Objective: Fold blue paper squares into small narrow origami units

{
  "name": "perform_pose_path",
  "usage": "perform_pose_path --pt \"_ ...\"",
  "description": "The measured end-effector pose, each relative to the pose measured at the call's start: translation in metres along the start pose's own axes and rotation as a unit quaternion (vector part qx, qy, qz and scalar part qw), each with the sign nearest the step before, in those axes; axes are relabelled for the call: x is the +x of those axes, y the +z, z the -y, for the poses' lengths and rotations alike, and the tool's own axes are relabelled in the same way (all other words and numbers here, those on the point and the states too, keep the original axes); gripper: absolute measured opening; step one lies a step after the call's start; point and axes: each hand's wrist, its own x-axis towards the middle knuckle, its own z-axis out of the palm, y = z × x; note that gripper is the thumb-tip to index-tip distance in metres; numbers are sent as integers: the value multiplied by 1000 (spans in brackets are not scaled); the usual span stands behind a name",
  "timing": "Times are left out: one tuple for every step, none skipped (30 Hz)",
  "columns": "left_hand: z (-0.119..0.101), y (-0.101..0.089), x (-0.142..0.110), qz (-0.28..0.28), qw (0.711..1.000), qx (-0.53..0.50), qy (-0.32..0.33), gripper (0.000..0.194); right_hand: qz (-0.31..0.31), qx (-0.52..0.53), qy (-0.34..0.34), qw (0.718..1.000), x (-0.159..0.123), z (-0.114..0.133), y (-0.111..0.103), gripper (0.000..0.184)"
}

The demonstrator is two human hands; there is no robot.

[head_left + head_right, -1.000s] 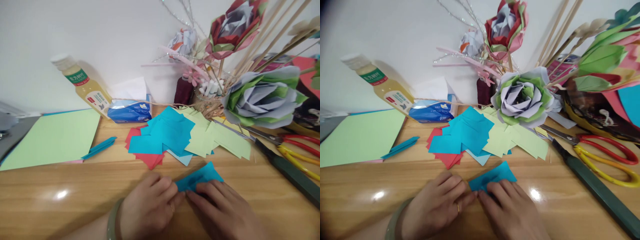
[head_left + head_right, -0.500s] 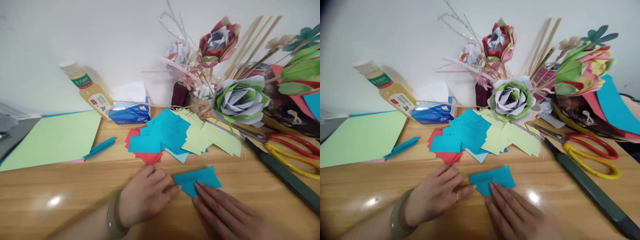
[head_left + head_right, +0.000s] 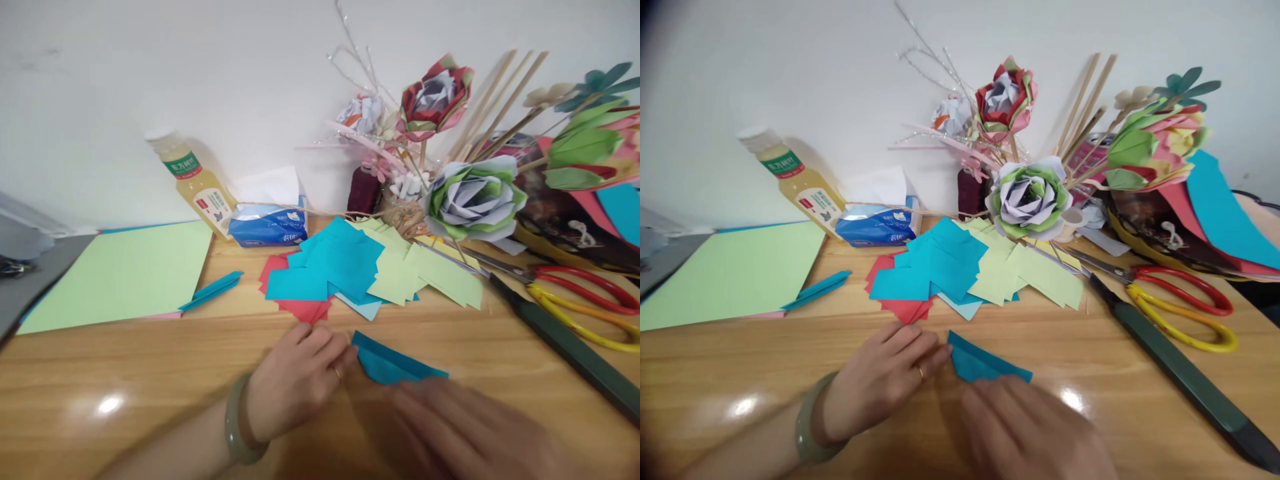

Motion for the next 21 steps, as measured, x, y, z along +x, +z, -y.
perform_pose_path --pt "1 0 0 -3 1000 -7 8 22 8 -5 45 999 5 -6 1 25" --pt "1 1 -1 -9 1000 -15 16 23 18 -1 79 997 11 -11 3 24" --pt "1 2 -2 -15 999 -23 24 24 28 17 99 995 16 -16 6 23" --pt "0 3 -2 -23 999 -28 31 25 43 35 110 992 19 -19 10 21" --pt "-1 4 -3 -29 998 -32 37 25 56 50 117 990 22 -22 14 20" --pt "-2 5 -3 -31 998 -35 41 25 67 61 128 988 23 -23 18 19" --pt "-3 5 -3 -30 998 -39 41 25 79 69 140 984 22 -23 21 19" --pt "-3 6 -3 -29 998 -42 38 25 90 75 155 981 21 -22 23 19" --pt "-3 6 -3 -27 998 -45 33 25 100 79 170 977 19 -21 24 20" --pt "-2 6 -3 -28 998 -49 28 25 108 81 181 974 18 -19 25 21" --pt "-1 5 -2 -29 998 -51 27 25 114 81 189 972 17 -18 25 21" --pt "1 4 -2 -26 998 -52 30 25 116 80 194 971 16 -17 24 19" --pt "3 2 -2 -22 998 -53 37 25 116 81 198 970 17 -17 24 15" --pt "6 1 -2 -17 997 -54 45 25 115 86 205 968 19 -18 23 11" --pt "9 0 -2 -8 997 -56 53 25 115 97 214 965 23 -20 23 7" --pt "12 -1 -3 2 997 -57 59 26 116 112 224 961 26 -23 23 5" --pt "15 -2 -3 10 996 -57 61 26 117 130 232 957 30 -25 24 4" --pt "17 -3 -3 16 996 -57 62 27 119 145 235 954 33 -28 25 4" --pt "19 -2 -3 20 996 -57 63 27 120 157 235 952 36 -30 27 5" --pt "21 -2 -4 22 996 -57 64 27 118 166 231 951 38 -32 29 7" --pt "22 -1 -4 22 996 -58 66 26 114 173 223 952 38 -33 30 8"
